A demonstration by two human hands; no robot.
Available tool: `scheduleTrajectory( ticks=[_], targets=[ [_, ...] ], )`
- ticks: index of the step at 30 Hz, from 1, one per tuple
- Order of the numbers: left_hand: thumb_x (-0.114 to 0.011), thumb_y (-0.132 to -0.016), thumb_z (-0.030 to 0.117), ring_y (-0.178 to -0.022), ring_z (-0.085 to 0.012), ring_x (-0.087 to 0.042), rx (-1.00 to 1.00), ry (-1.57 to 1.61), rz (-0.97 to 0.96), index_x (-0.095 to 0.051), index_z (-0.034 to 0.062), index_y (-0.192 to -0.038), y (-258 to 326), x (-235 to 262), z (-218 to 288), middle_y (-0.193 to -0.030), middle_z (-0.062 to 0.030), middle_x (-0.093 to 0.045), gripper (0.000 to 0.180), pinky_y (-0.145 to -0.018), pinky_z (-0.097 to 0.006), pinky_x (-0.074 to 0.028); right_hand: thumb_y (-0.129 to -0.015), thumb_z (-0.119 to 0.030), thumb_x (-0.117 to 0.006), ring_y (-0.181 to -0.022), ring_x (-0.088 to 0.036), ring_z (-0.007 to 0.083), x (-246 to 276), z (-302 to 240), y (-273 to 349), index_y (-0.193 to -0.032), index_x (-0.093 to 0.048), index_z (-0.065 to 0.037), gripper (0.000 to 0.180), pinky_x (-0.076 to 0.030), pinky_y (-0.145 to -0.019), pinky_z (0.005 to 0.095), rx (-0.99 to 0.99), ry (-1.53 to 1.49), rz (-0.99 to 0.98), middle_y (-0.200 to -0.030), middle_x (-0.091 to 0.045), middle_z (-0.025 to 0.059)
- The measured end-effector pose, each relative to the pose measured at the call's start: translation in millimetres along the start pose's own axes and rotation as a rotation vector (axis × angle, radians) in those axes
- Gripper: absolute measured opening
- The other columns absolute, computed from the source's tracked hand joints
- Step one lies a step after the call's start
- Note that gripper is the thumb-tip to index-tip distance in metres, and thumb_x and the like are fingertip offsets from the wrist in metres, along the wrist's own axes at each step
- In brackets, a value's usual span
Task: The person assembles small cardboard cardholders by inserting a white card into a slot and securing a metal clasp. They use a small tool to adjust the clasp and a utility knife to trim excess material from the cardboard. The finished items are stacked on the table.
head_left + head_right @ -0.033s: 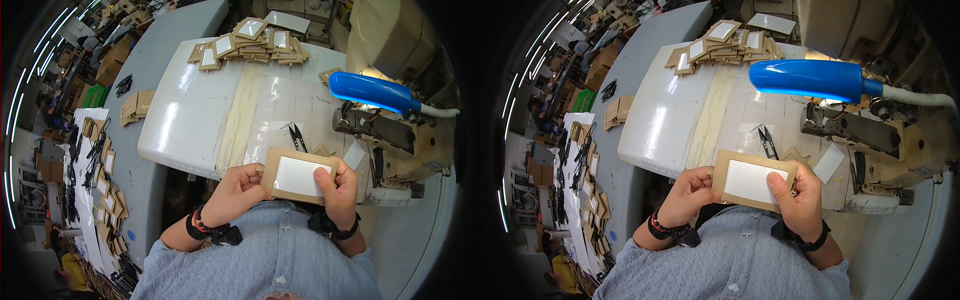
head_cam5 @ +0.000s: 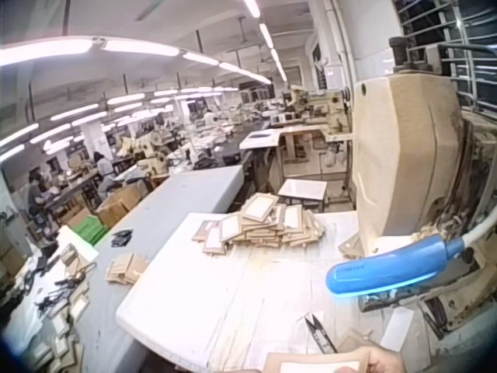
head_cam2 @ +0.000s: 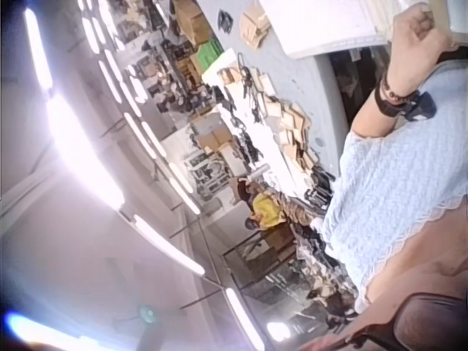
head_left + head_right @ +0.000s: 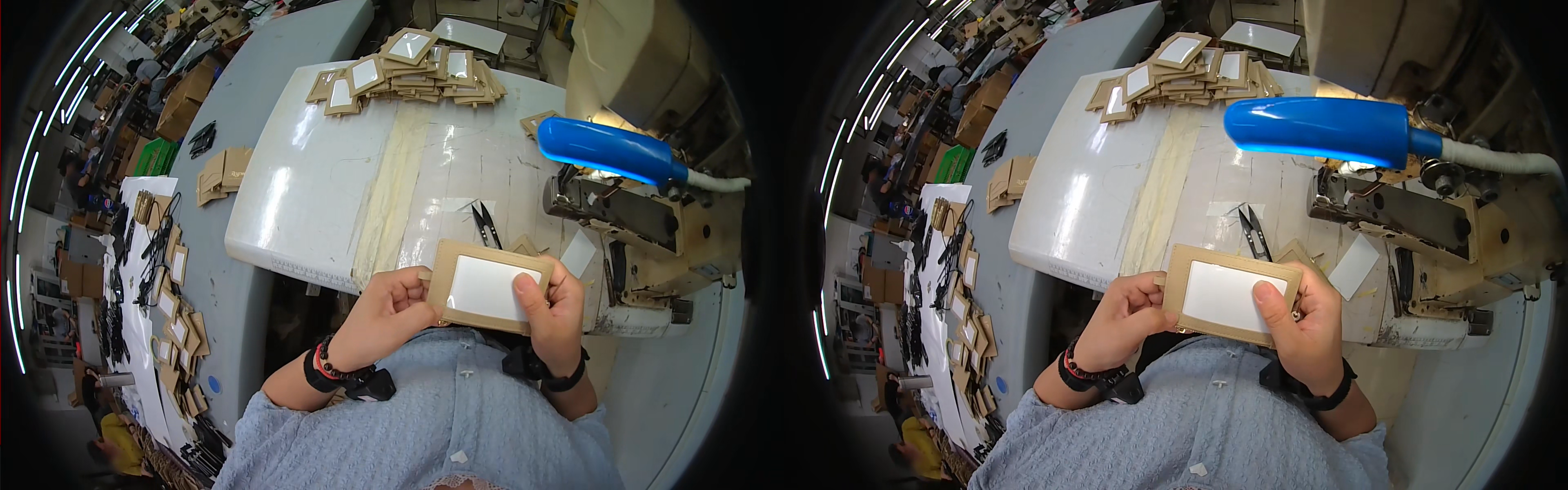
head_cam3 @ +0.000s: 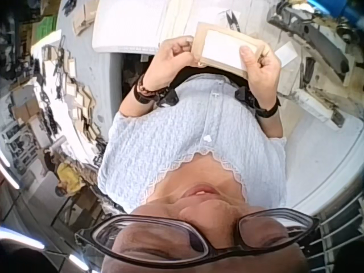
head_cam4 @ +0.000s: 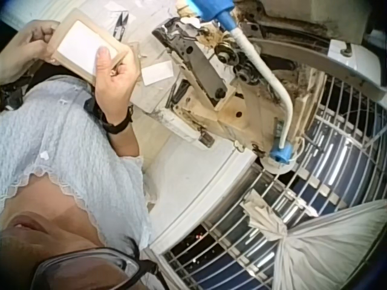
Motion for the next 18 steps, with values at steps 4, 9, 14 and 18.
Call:
scheduleTrajectory(
  ticks=[4,9,14,18],
  targets=[
    [-0.056,-0.082,-0.001,-0.074,-0.0022,-0.058,-0.009,0.016,-0.001,-0.058,-0.0056,-0.105,0.9,-0.2,0.6,-0.089,-0.0037,-0.065,0.023,-0.067,-0.016,-0.046,-0.092,-0.016,-0.058,-0.072,-0.054,0.0048,-0.5,0.1,0.2,-0.093,-0.057,0.003,0.019,-0.043,-0.064,0.0204,0.012,0.006,0.005,-0.081,-0.062,0.0034],
    [-0.054,-0.083,-0.002,-0.079,-0.0046,-0.059,-0.017,0.028,-0.027,-0.057,-0.0061,-0.106,1.5,-2.3,3.0,-0.093,-0.0052,-0.065,0.023,-0.072,-0.018,-0.048,-0.092,-0.016,-0.059,-0.071,-0.053,0.0047,0.3,-0.5,2.1,-0.092,-0.057,0.003,0.019,-0.043,-0.063,0.0202,0.021,0.023,0.005,-0.081,-0.061,0.0034],
    [-0.054,-0.084,0.000,-0.087,-0.0110,-0.062,0.017,0.028,-0.020,-0.057,-0.0060,-0.110,-5.8,-3.3,4.0,-0.096,-0.0072,-0.065,0.026,-0.081,-0.025,-0.050,-0.092,-0.017,-0.059,-0.072,-0.053,0.0043,-3.0,-5.7,2.3,-0.095,-0.057,0.003,0.021,-0.042,-0.063,0.0197,0.064,0.073,0.067,-0.082,-0.061,0.0034],
    [-0.054,-0.092,0.009,-0.094,-0.0134,-0.061,-0.074,0.154,0.002,-0.055,-0.0054,-0.112,-18.3,-4.7,-4.1,-0.104,-0.0075,-0.062,0.025,-0.090,-0.030,-0.049,-0.092,-0.021,-0.059,-0.074,-0.053,0.0046,3.1,6.9,4.9,-0.097,-0.057,0.003,0.025,-0.042,-0.065,0.0199,0.141,0.054,0.237,-0.084,-0.061,0.0033]
  ],
)
Point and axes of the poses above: each hand's wrist, its own y-axis away from the middle knuckle, its own x-axis out of the back of the hand, z = x × y, the point moved 6 cm from there along -y, towards the middle knuckle
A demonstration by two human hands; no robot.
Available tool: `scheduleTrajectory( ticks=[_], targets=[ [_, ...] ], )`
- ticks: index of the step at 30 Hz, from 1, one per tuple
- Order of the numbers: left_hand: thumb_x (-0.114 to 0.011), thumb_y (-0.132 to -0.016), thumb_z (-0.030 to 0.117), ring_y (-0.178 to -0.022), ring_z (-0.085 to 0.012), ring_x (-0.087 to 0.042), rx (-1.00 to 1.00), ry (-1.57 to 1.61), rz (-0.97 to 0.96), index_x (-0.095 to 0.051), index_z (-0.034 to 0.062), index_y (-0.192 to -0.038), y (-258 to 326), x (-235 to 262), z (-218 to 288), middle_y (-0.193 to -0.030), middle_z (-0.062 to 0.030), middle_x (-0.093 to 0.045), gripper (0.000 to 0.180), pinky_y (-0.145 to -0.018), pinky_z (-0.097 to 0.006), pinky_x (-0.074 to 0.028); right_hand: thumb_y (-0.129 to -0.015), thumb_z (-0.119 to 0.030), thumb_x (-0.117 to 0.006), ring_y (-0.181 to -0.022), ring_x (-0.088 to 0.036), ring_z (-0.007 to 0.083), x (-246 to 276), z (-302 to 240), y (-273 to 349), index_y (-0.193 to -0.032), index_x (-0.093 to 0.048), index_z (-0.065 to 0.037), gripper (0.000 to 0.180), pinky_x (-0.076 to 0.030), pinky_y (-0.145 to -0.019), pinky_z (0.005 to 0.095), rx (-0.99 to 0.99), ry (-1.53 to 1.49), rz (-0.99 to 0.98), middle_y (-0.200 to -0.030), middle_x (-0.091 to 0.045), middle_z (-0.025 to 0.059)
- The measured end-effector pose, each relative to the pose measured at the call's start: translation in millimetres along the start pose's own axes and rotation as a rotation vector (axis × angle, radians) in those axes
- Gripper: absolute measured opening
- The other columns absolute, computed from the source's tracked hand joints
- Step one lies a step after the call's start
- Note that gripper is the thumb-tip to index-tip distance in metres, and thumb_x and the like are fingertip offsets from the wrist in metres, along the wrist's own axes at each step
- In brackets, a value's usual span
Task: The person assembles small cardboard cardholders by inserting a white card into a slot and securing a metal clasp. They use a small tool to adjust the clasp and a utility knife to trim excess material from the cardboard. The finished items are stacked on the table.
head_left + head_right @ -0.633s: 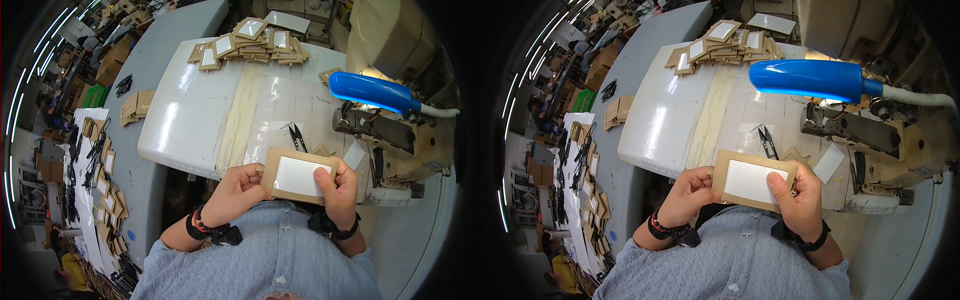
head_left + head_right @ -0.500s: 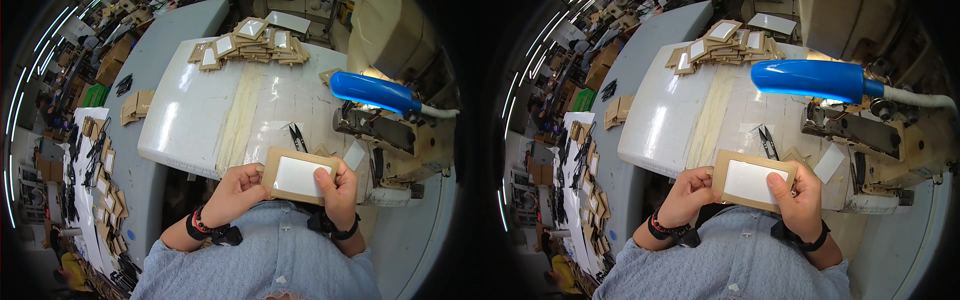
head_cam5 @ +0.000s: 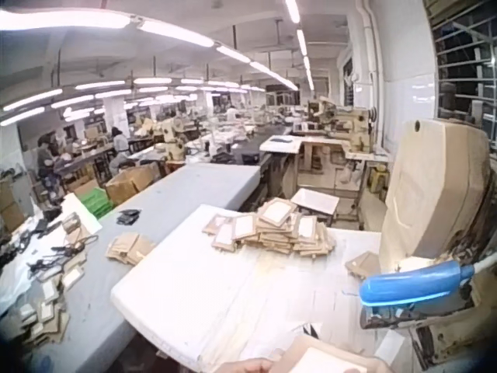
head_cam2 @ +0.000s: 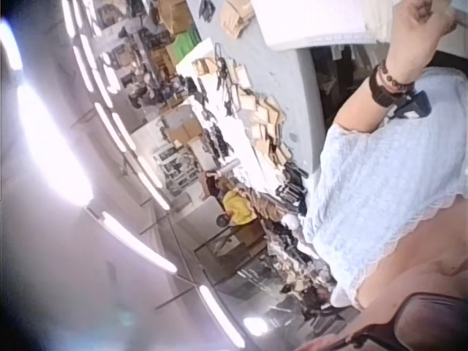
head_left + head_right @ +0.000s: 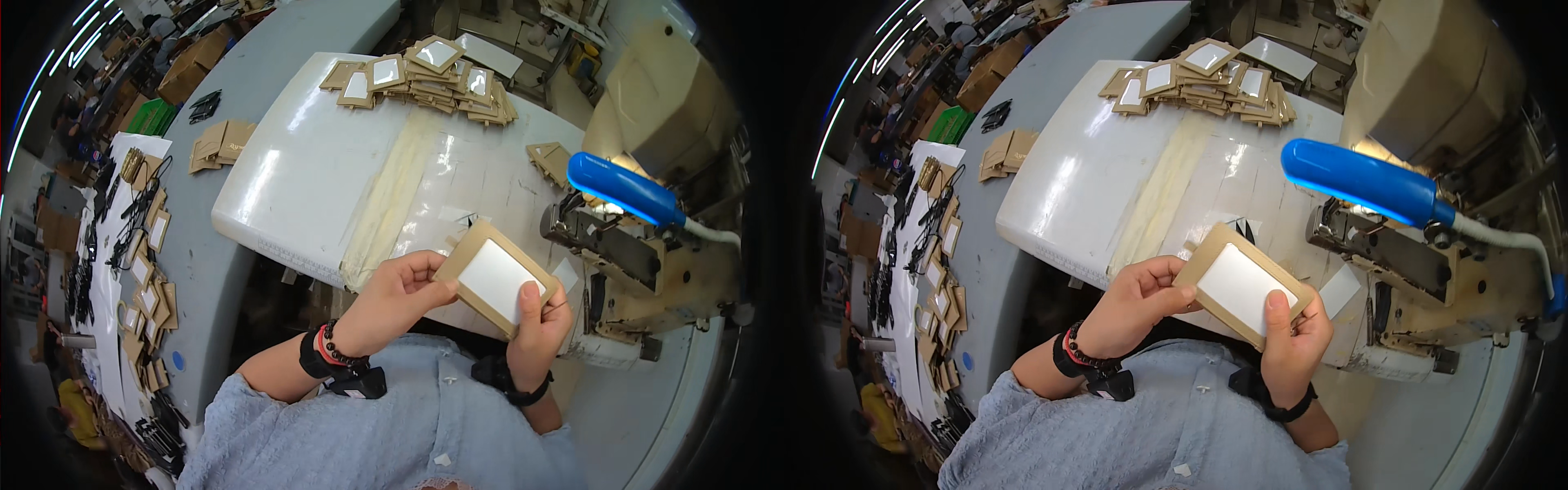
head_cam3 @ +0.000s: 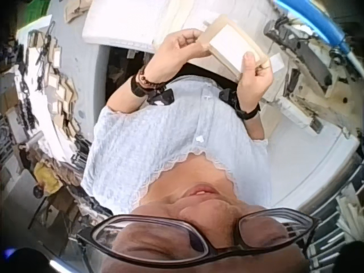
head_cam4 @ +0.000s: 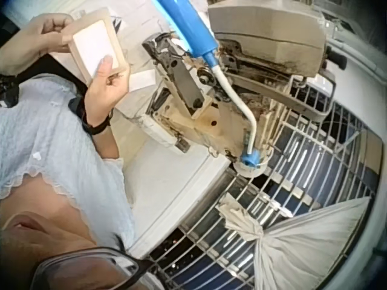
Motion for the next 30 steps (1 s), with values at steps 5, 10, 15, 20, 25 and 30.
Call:
scheduleTrajectory(
  ticks=[5,10,15,20,25,30],
  targets=[
    [-0.052,-0.096,0.016,-0.097,-0.0147,-0.061,-0.128,0.035,0.056,-0.054,-0.0046,-0.115,-0.2,4.0,13.0,-0.107,-0.0083,-0.061,0.028,-0.094,-0.033,-0.049,-0.093,-0.025,-0.058,-0.059,-0.045,0.0012,5.6,2.5,1.7,-0.101,-0.057,0.004,0.030,-0.034,-0.052,0.0165,0.000,0.046,-0.048,-0.080,-0.061,0.0027],
    [-0.052,-0.096,0.016,-0.094,-0.0109,-0.059,-0.114,-0.132,-0.029,-0.054,-0.0044,-0.115,7.7,7.0,25.3,-0.102,-0.0063,-0.062,0.028,-0.084,-0.027,-0.049,-0.095,-0.027,-0.053,-0.048,-0.037,0.0010,-3.7,-15.5,-26.9,-0.107,-0.057,0.005,0.035,-0.029,-0.043,0.0165,-0.029,-0.025,-0.193,-0.079,-0.063,0.0035],
    [-0.050,-0.098,0.018,-0.092,-0.0068,-0.056,-0.096,-0.116,-0.077,-0.053,-0.0040,-0.116,12.0,-0.4,20.7,-0.101,-0.0045,-0.061,0.029,-0.080,-0.024,-0.047,-0.093,-0.016,-0.059,-0.066,-0.052,0.0011,-36.3,-21.6,-24.0,-0.106,-0.058,0.004,0.024,-0.039,-0.054,0.0160,-0.209,-0.060,-0.399,-0.083,-0.065,0.0050],
    [-0.047,-0.099,0.017,-0.091,-0.0051,-0.053,-0.117,-0.142,-0.128,-0.052,-0.0026,-0.115,19.5,-3.7,29.2,-0.100,-0.0023,-0.059,0.026,-0.080,-0.023,-0.046,-0.093,-0.018,-0.059,-0.057,-0.047,-0.0006,-32.8,-5.8,-13.9,-0.101,-0.058,0.002,0.022,-0.033,-0.046,0.0151,-0.405,-0.280,-0.414,-0.077,-0.063,0.0022],
    [-0.048,-0.098,0.016,-0.089,-0.0047,-0.052,-0.104,-0.116,-0.172,-0.053,-0.0023,-0.114,20.2,-6.3,30.9,-0.099,-0.0012,-0.057,0.024,-0.078,-0.023,-0.045,-0.092,-0.021,-0.060,-0.052,-0.043,-0.0018,-32.4,-10.1,-11.3,-0.099,-0.058,0.002,0.024,-0.029,-0.043,0.0149,-0.408,-0.315,-0.406,-0.073,-0.060,-0.0004],
    [-0.055,-0.092,0.008,-0.089,-0.0054,-0.053,-0.199,-0.181,-0.124,-0.054,-0.0040,-0.110,17.4,-5.6,30.0,-0.097,-0.0028,-0.058,0.022,-0.076,-0.023,-0.048,-0.092,-0.021,-0.062,-0.056,-0.045,-0.0009,-29.7,-27.4,-7.2,-0.098,-0.059,0.003,0.025,-0.031,-0.047,0.0151,-0.197,-0.051,-0.323,-0.072,-0.060,-0.0011]
  ],
)
Point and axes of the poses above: each hand's wrist, its own y-axis away from the middle knuckle, its own x-axis out of the back of the hand, z = x × y, the point moved 6 cm from there along -y, towards the middle knuckle
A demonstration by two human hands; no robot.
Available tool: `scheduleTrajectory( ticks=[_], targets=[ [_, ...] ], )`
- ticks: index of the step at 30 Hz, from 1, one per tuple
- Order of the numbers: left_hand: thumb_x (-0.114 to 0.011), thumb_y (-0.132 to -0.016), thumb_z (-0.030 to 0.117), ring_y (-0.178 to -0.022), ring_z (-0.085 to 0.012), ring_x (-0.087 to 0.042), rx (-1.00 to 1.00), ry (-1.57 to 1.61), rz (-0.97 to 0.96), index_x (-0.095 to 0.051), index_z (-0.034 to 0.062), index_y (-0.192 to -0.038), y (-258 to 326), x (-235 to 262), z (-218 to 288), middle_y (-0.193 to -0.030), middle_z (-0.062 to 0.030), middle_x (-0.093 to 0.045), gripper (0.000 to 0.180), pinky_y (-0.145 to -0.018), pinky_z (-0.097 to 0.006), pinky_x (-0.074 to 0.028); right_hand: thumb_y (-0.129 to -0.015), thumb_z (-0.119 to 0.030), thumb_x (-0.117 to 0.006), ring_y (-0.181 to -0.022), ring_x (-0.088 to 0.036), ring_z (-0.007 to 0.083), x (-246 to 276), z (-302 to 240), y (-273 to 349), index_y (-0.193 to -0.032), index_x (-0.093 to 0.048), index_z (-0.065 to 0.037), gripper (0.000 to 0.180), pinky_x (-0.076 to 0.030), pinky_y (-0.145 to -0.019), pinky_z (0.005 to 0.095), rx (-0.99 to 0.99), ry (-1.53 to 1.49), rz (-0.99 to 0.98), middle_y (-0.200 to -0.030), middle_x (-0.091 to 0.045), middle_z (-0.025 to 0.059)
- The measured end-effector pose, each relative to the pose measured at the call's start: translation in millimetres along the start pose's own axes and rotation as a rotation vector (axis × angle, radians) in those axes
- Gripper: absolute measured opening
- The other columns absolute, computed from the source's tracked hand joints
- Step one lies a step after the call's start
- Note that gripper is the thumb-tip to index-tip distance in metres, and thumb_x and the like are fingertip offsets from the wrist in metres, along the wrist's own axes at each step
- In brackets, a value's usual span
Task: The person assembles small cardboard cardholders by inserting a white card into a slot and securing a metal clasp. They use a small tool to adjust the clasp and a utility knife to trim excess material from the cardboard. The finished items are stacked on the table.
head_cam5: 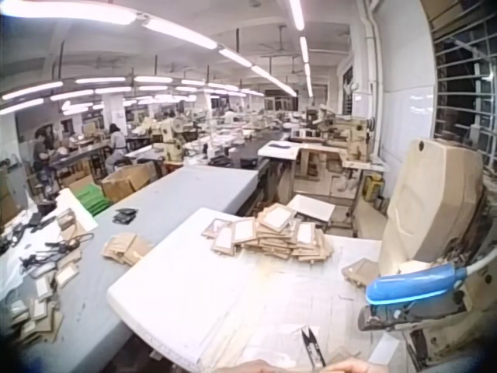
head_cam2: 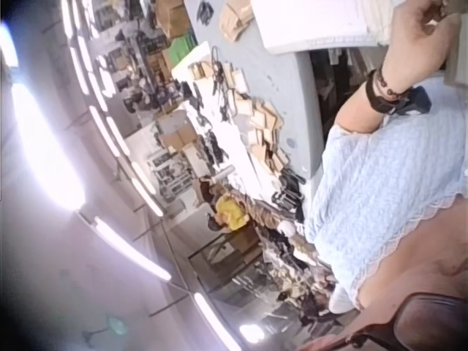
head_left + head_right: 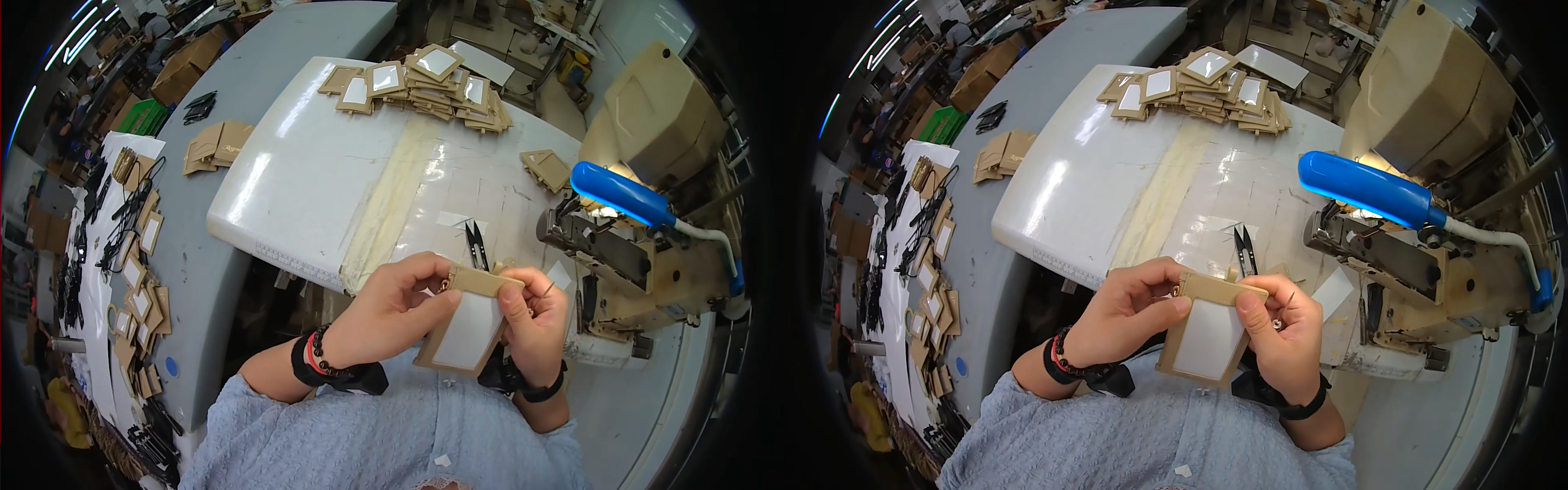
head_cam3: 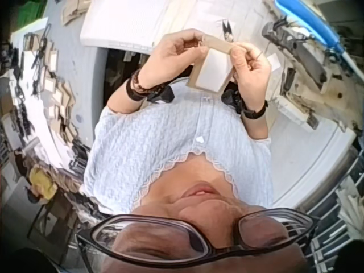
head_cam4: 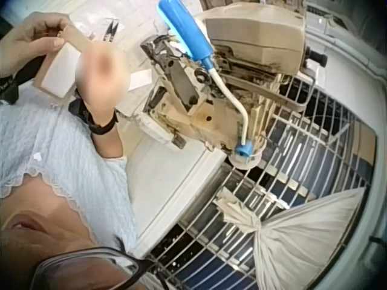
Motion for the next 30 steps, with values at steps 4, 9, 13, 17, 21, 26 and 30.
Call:
scheduleTrajectory(
  ticks=[4,9,13,17,21,26,30],
  targets=[
    [-0.057,-0.089,0.003,-0.095,-0.0077,-0.053,0.073,-0.009,0.037,-0.056,-0.0039,-0.109,-1.5,-3.1,0.5,-0.102,-0.0041,-0.059,0.021,-0.084,-0.024,-0.044,-0.091,-0.018,-0.062,-0.059,-0.046,-0.0008,0.5,-6.2,4.1,-0.098,-0.060,0.003,0.022,-0.033,-0.049,0.0151,0.065,0.108,0.057,-0.072,-0.060,-0.0013],
    [-0.060,-0.087,0.005,-0.085,-0.0058,-0.056,-0.016,-0.017,0.074,-0.056,-0.0041,-0.106,-4.4,-2.6,1.2,-0.094,-0.0040,-0.059,0.022,-0.073,-0.022,-0.050,-0.091,-0.014,-0.062,-0.059,-0.046,-0.0012,-2.2,-9.8,5.8,-0.097,-0.060,0.004,0.019,-0.032,-0.049,0.0147,0.106,0.134,0.087,-0.072,-0.059,-0.0016],
    [-0.059,-0.087,0.005,-0.083,-0.0044,-0.055,0.011,-0.018,0.082,-0.055,-0.0034,-0.104,-4.5,-1.8,-0.2,-0.092,-0.0025,-0.058,0.020,-0.071,-0.021,-0.049,-0.091,-0.012,-0.062,-0.058,-0.045,-0.0015,-2.0,-9.2,6.7,-0.098,-0.059,0.004,0.018,-0.032,-0.049,0.0145,0.121,0.132,0.091,-0.071,-0.058,-0.0021],
    [-0.058,-0.088,0.005,-0.080,-0.0025,-0.054,0.004,0.005,0.090,-0.056,-0.0022,-0.102,-4.2,-2.9,-0.9,-0.089,-0.0005,-0.057,0.016,-0.069,-0.019,-0.046,-0.091,-0.012,-0.062,-0.058,-0.044,-0.0017,-4.6,-9.5,6.9,-0.098,-0.059,0.005,0.018,-0.031,-0.048,0.0145,0.136,0.120,0.094,-0.072,-0.058,-0.0020],
    [-0.055,-0.089,0.005,-0.089,-0.0045,-0.053,0.081,0.009,0.066,-0.056,-0.0017,-0.103,-3.7,-1.7,-1.3,-0.095,-0.0005,-0.059,0.015,-0.078,-0.021,-0.044,-0.091,-0.012,-0.062,-0.058,-0.045,-0.0015,-6.1,-9.1,8.2,-0.098,-0.059,0.005,0.018,-0.032,-0.049,0.0144,0.149,0.136,0.081,-0.072,-0.058,-0.0015],
    [-0.054,-0.090,0.005,-0.089,-0.0047,-0.054,0.110,0.051,0.050,-0.056,-0.0021,-0.104,-4.6,-3.0,-2.3,-0.096,-0.0005,-0.058,0.016,-0.078,-0.021,-0.044,-0.091,-0.011,-0.061,-0.059,-0.046,-0.0013,-6.7,-10.0,7.6,-0.098,-0.059,0.005,0.018,-0.032,-0.049,0.0143,0.161,0.118,0.091,-0.073,-0.059,-0.0008],
    [-0.056,-0.090,0.008,-0.078,-0.0015,-0.050,0.044,0.045,0.048,-0.054,-0.0008,-0.103,-5.0,-2.9,-2.2,-0.087,0.0021,-0.054,0.016,-0.068,-0.019,-0.043,-0.091,-0.011,-0.061,-0.060,-0.047,-0.0012,-5.9,-10.4,7.2,-0.098,-0.059,0.005,0.018,-0.033,-0.050,0.0143,0.146,0.110,0.093,-0.074,-0.059,-0.0005]
  ],
)
Point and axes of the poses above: each hand's wrist, its own y-axis away from the middle knuckle, its own x-axis out of the back of the hand, z = x × y, the point moved 6 cm from there along -y, towards the middle knuckle
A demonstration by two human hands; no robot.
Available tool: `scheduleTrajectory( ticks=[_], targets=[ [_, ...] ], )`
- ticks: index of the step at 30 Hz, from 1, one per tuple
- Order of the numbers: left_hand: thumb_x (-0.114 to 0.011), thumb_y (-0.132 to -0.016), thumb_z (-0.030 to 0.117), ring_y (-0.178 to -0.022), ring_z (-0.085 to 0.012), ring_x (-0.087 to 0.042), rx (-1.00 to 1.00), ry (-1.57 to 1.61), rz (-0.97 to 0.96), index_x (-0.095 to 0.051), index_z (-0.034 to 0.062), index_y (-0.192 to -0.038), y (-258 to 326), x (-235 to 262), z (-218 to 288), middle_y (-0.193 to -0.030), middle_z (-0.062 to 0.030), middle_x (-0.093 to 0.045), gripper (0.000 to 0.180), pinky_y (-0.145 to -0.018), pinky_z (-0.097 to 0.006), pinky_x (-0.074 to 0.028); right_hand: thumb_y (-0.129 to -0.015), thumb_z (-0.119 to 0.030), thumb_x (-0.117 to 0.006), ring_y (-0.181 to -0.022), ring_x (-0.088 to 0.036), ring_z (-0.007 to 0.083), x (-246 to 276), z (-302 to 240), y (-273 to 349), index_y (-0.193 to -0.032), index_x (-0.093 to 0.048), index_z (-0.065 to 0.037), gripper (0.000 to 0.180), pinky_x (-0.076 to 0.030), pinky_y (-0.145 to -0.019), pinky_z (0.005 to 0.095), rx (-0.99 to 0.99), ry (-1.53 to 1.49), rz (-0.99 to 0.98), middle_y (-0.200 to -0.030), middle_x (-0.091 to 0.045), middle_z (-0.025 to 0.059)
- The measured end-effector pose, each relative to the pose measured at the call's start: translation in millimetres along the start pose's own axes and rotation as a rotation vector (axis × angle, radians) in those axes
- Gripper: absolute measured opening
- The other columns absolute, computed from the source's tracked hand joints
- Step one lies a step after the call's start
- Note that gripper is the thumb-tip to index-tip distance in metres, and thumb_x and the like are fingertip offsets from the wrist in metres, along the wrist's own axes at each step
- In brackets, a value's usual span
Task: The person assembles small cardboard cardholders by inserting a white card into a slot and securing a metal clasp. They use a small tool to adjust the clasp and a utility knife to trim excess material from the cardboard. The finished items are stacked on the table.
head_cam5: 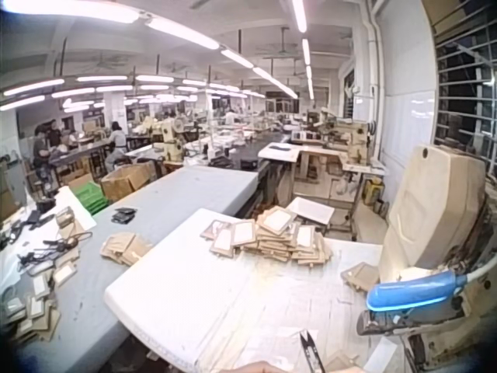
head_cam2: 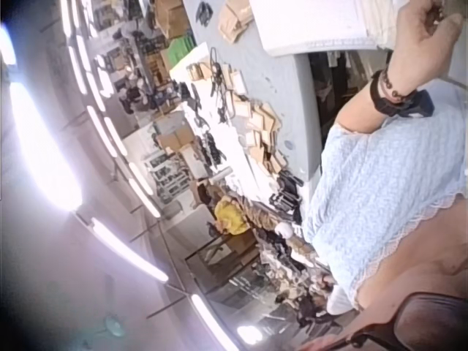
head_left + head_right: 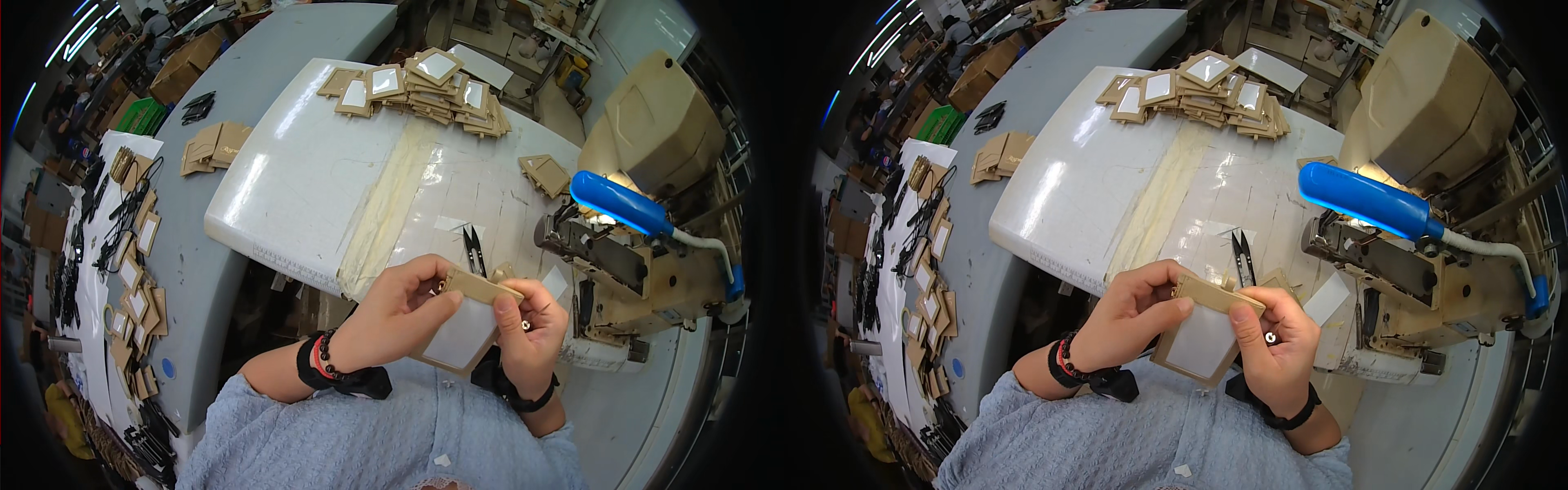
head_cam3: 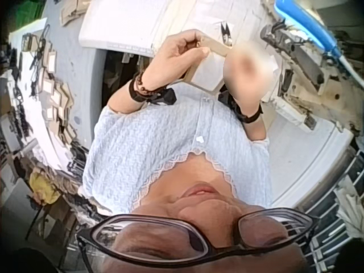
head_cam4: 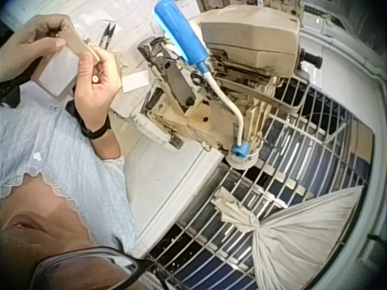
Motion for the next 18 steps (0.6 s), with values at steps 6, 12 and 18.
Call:
scheduleTrajectory(
  ticks=[6,12,18],
  targets=[
    [-0.055,-0.089,0.003,-0.090,-0.0054,-0.054,0.008,0.020,-0.024,-0.055,-0.0025,-0.106,1.3,1.0,-1.4,-0.096,-0.0017,-0.059,0.018,-0.079,-0.022,-0.044,-0.091,-0.010,-0.061,-0.060,-0.047,-0.0010,0.0,0.9,0.8,-0.098,-0.059,0.005,0.017,-0.033,-0.049,0.0145,-0.002,-0.001,-0.011,-0.074,-0.059,-0.0005],
    [-0.054,-0.088,0.003,-0.088,-0.0041,-0.053,0.055,0.006,-0.005,-0.055,-0.0014,-0.102,1.6,1.6,-0.2,-0.093,0.0000,-0.058,0.015,-0.078,-0.021,-0.043,-0.091,-0.009,-0.061,-0.059,-0.046,-0.0010,-0.5,1.9,0.6,-0.098,-0.059,0.005,0.016,-0.033,-0.048,0.0146,0.016,0.006,-0.021,-0.072,-0.058,-0.0011],
    [-0.054,-0.088,0.004,-0.085,-0.0028,-0.051,0.047,-0.052,0.026,-0.056,0.0001,-0.100,2.4,2.9,-0.9,-0.089,0.0014,-0.056,0.013,-0.075,-0.020,-0.042,-0.091,-0.007,-0.060,-0.058,-0.047,-0.0006,-5.2,-0.1,2.0,-0.099,-0.058,0.005,0.015,-0.033,-0.048,0.0148,0.032,0.019,-0.062,-0.072,-0.058,-0.0011]
  ],
)
Point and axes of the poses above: each hand's wrist, its own y-axis away from the middle knuckle, its own x-axis out of the back of the hand, z = x × y, the point moved 6 cm from there along -y, towards the middle knuckle
